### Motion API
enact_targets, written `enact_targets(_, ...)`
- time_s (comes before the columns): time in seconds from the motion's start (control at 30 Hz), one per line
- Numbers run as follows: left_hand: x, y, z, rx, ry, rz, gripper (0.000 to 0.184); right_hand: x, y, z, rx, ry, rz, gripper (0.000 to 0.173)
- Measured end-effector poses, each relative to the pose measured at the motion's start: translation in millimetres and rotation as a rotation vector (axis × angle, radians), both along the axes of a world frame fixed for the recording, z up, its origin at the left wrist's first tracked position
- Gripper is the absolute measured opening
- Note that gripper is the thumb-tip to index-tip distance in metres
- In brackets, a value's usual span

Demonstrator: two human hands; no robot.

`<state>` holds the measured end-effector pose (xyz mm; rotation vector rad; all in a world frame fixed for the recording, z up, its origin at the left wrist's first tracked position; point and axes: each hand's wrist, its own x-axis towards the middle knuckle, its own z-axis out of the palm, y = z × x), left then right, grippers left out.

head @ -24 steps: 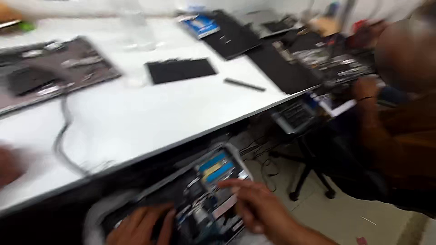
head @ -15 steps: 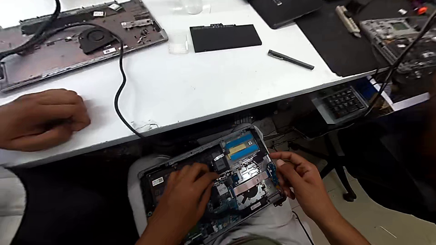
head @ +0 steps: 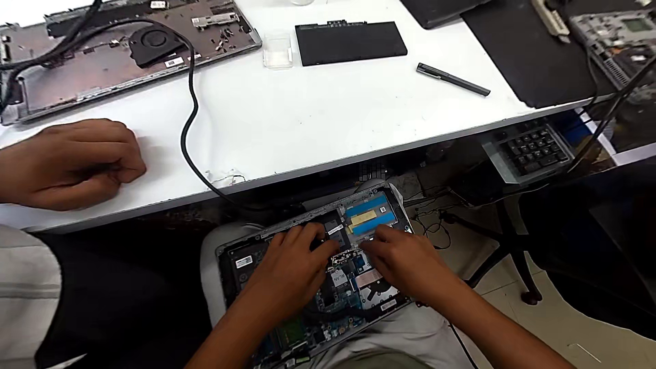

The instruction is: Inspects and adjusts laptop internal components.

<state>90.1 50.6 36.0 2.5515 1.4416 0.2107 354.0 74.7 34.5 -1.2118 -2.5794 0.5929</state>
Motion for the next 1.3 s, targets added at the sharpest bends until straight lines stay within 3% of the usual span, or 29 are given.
enact_targets(0.33,-4,11,4,-0.076,-0.144,0.123,0.034,-10,23,6,0.087,-0.096,0.259,0.012)
enact_targets(0.53,2,16,7,-0.085,-0.129,0.146,0.035,-11,27,-2,0.077,-0.107,0.203,0.016)
enact_targets(0.67,3,14,8,-0.08,-0.111,0.151,0.029,-4,31,7,-0.06,0.027,0.111,0.018)
enact_targets(0.73,2,14,7,-0.072,-0.107,0.155,0.028,1,32,9,-0.144,0.123,0.09,0.023)
enact_targets(0.83,1,13,5,-0.079,-0.107,0.166,0.026,6,32,9,-0.226,0.168,0.089,0.045)
enact_targets(0.87,1,13,5,-0.082,-0.11,0.172,0.026,5,30,7,-0.189,0.14,0.092,0.043)
enact_targets(0.97,0,11,3,-0.083,-0.124,0.187,0.026,-3,23,3,-0.051,0.008,0.108,0.014)
enact_targets(1.3,-7,6,0,-0.106,-0.172,0.203,0.022,-18,16,5,0.261,-0.188,0.29,0.012)
